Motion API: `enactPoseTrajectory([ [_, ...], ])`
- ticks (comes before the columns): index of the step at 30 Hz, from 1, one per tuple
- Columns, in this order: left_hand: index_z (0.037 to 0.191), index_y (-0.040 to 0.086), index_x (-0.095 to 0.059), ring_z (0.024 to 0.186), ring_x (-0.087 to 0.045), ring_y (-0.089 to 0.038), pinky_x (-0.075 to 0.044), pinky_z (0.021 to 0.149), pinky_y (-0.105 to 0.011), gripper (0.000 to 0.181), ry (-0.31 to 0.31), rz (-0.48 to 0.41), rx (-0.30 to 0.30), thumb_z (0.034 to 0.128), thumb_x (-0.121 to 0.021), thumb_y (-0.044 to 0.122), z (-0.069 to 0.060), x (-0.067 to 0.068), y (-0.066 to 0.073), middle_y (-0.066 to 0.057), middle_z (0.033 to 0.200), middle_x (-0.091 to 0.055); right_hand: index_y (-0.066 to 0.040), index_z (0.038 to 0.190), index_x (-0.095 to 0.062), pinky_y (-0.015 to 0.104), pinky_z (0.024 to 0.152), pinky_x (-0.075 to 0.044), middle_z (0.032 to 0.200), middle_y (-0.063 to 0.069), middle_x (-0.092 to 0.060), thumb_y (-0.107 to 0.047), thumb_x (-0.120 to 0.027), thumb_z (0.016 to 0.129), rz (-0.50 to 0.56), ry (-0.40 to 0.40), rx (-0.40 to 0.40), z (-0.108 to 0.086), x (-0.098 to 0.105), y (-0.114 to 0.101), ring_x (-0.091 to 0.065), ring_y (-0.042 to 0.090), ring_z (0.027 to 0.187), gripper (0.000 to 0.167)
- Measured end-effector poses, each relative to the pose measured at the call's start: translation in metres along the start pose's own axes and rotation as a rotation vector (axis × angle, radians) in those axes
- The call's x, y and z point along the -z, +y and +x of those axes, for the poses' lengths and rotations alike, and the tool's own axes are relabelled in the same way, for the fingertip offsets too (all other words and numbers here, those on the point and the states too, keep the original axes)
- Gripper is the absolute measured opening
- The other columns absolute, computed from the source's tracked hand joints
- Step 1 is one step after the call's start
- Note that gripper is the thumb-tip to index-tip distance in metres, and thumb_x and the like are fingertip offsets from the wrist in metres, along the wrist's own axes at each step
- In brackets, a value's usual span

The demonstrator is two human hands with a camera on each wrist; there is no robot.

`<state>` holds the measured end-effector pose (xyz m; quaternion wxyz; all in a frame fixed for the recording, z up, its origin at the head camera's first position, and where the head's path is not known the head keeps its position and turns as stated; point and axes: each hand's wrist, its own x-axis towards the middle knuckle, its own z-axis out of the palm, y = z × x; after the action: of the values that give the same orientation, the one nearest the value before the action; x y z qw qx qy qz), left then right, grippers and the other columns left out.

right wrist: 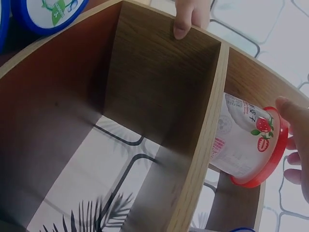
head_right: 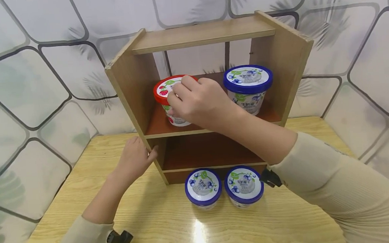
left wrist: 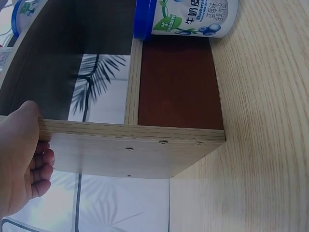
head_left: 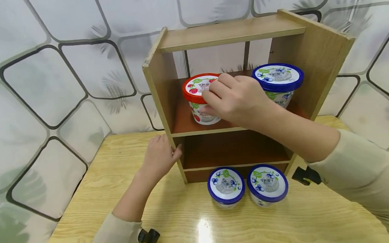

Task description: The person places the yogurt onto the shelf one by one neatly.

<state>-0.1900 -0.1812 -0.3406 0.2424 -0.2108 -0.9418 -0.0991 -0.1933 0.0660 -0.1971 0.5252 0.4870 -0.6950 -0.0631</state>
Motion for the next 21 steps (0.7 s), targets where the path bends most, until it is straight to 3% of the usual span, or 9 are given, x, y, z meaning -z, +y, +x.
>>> enactPoseTrajectory([
  [9, 0.079, 0.005, -0.050, 0.074, -0.054, -0.031, -0.042, 0.071, -0.042, 0.020, 0.015, 0.003, -0.013, 0.0856, -0.056, 0.023, -0.001, 0.001, -0.001, -0.009, 0.072, -0.052, 0.000, 0.091, -0.065, 0.031, 0.050, -0.049, 0.079, 0.013, -0.068, -0.033, -0.066, 0.087, -0.022, 0.035, 0.052, -0.004, 0.008, -0.006, -0.062, 0.027, 0.067, 0.033],
  [21, 0.080, 0.005, -0.050, 0.075, -0.054, -0.031, -0.043, 0.072, -0.043, 0.019, 0.011, 0.005, -0.006, 0.0861, -0.056, 0.022, -0.001, 0.002, -0.001, -0.009, 0.072, -0.053, -0.002, 0.090, -0.068, 0.029, 0.048, -0.048, 0.074, 0.009, -0.069, -0.034, -0.052, 0.096, 0.025, 0.135, 0.085, -0.014, 0.021, -0.025, -0.060, 0.022, 0.058, 0.037],
])
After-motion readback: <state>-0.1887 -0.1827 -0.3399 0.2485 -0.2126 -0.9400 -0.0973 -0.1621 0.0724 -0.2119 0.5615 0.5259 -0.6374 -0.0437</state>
